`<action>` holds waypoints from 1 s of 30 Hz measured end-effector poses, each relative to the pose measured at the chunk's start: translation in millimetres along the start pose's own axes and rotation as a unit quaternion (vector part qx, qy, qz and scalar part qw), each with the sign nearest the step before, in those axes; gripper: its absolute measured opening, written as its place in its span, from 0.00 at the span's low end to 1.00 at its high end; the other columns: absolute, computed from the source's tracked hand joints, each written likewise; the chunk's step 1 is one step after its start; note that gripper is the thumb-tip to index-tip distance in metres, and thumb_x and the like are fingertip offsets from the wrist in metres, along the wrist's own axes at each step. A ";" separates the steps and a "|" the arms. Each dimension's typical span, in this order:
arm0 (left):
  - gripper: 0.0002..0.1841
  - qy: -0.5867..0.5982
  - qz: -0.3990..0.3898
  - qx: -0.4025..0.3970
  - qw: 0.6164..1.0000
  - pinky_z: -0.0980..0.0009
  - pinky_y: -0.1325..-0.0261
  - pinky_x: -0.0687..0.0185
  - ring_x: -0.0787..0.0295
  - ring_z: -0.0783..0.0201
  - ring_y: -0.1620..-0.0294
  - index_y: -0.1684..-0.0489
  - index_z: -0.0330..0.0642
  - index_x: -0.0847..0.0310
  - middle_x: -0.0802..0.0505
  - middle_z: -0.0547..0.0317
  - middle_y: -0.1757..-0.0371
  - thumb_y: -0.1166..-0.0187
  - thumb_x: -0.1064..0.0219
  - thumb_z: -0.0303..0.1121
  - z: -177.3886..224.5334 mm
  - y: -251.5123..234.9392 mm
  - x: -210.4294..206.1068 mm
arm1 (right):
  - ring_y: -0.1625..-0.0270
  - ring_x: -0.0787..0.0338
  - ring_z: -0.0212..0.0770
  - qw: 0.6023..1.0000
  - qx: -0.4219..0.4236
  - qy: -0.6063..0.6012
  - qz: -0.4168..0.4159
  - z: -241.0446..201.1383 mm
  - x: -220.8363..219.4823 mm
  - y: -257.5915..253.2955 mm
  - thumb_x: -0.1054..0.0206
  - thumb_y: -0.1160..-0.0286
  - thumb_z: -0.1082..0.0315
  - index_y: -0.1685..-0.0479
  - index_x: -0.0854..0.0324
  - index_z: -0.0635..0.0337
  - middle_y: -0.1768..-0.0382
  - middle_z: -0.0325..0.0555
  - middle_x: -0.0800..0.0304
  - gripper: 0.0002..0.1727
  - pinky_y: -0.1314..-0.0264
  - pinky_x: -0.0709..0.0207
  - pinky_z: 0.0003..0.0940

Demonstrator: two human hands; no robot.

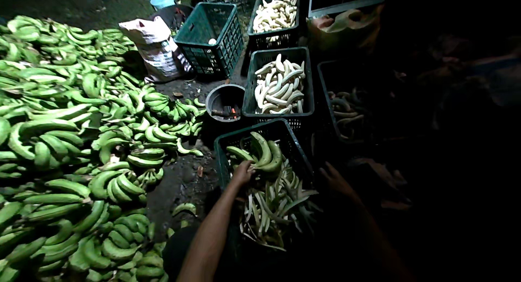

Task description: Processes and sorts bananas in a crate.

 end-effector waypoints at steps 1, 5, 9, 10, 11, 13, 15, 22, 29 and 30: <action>0.23 0.003 0.000 0.004 1.000 0.46 0.15 0.39 0.29 0.36 0.18 0.20 0.28 0.31 0.24 0.28 0.21 0.13 0.41 0.26 0.0 3.7 1.8 | 0.51 0.11 0.42 0.999 -0.012 0.035 -0.005 5.1 -8.5 -0.7 0.53 0.04 0.64 0.11 0.47 0.66 0.38 0.61 0.18 0.28 0.47 0.14 0.39; 0.25 0.027 0.033 0.008 0.999 0.45 0.16 0.37 0.27 0.37 0.20 0.21 0.27 0.31 0.21 0.28 0.24 0.12 0.39 0.33 -8.2 3.9 3.4 | 0.46 0.09 0.53 0.988 -0.061 0.115 -0.078 15.3 -58.1 3.2 0.46 0.07 0.66 0.13 0.49 0.72 0.35 0.70 0.19 0.31 0.40 0.16 0.46; 0.24 0.059 0.129 0.024 0.990 0.45 0.21 0.31 0.20 0.38 0.27 0.32 0.27 0.20 0.15 0.29 0.32 0.10 0.41 0.42 0.9 3.3 -4.6 | 0.48 0.08 0.57 0.983 -0.076 0.117 -0.117 24.5 -104.9 5.8 0.52 0.04 0.63 0.10 0.48 0.65 0.35 0.68 0.19 0.28 0.44 0.14 0.51; 0.23 0.058 0.151 0.033 0.986 0.45 0.22 0.30 0.18 0.38 0.29 0.36 0.27 0.17 0.14 0.30 0.35 0.10 0.42 0.42 4.4 2.9 -5.7 | 0.48 0.09 0.57 0.982 -0.075 0.128 -0.117 30.5 -113.5 2.3 0.54 0.04 0.62 0.11 0.47 0.63 0.36 0.68 0.18 0.28 0.45 0.14 0.52; 0.23 0.055 0.166 0.046 0.984 0.45 0.23 0.29 0.17 0.38 0.30 0.39 0.27 0.15 0.13 0.30 0.37 0.10 0.42 0.43 6.0 1.5 -6.7 | 0.46 0.09 0.57 0.981 -0.070 0.141 -0.117 35.2 -120.6 -1.4 0.55 0.03 0.61 0.11 0.46 0.64 0.35 0.68 0.19 0.27 0.42 0.15 0.52; 0.25 0.047 0.181 0.075 0.979 0.46 0.25 0.29 0.16 0.38 0.32 0.43 0.26 0.14 0.12 0.29 0.40 0.09 0.44 0.45 6.9 -1.6 -7.1 | 0.45 0.10 0.58 0.980 -0.065 0.164 -0.096 36.2 -130.7 -4.6 0.55 0.03 0.59 0.13 0.42 0.65 0.36 0.68 0.18 0.27 0.40 0.17 0.52; 0.26 0.032 0.195 0.089 0.976 0.46 0.27 0.27 0.15 0.38 0.35 0.47 0.24 0.14 0.11 0.29 0.43 0.08 0.47 0.45 7.1 -3.7 -7.6 | 0.44 0.10 0.59 0.980 -0.080 0.168 -0.066 31.5 -136.2 -3.1 0.53 0.04 0.56 0.16 0.39 0.67 0.38 0.69 0.17 0.28 0.38 0.18 0.53; 0.26 0.025 0.190 0.114 0.975 0.45 0.28 0.26 0.14 0.39 0.34 0.51 0.24 0.13 0.10 0.29 0.43 0.06 0.53 0.41 7.5 -6.1 -5.4 | 0.43 0.11 0.57 0.974 -0.132 0.179 -0.046 28.5 -146.9 -7.4 0.54 0.04 0.53 0.22 0.33 0.71 0.40 0.68 0.16 0.29 0.36 0.20 0.51; 0.24 0.052 0.176 0.126 0.975 0.44 0.30 0.25 0.13 0.39 0.35 0.51 0.26 0.13 0.09 0.31 0.44 0.06 0.53 0.38 3.9 -10.1 -5.7 | 0.44 0.11 0.58 0.972 -0.145 0.183 -0.025 34.4 -151.3 -7.0 0.55 0.04 0.53 0.20 0.35 0.69 0.40 0.68 0.16 0.29 0.38 0.19 0.53; 0.24 0.054 0.174 0.126 0.975 0.44 0.30 0.24 0.13 0.38 0.35 0.51 0.27 0.13 0.09 0.31 0.44 0.06 0.52 0.38 3.6 -10.4 -6.2 | 0.42 0.11 0.59 0.972 -0.144 0.186 -0.029 36.2 -151.1 -7.3 0.55 0.03 0.53 0.20 0.35 0.69 0.39 0.68 0.16 0.29 0.36 0.19 0.54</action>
Point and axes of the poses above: each hand's wrist, its own y-axis away from the middle knuckle, its own x-axis out of the back of the hand, z = x × y, the point moved 5 cm from there along -y, towards the middle knuckle
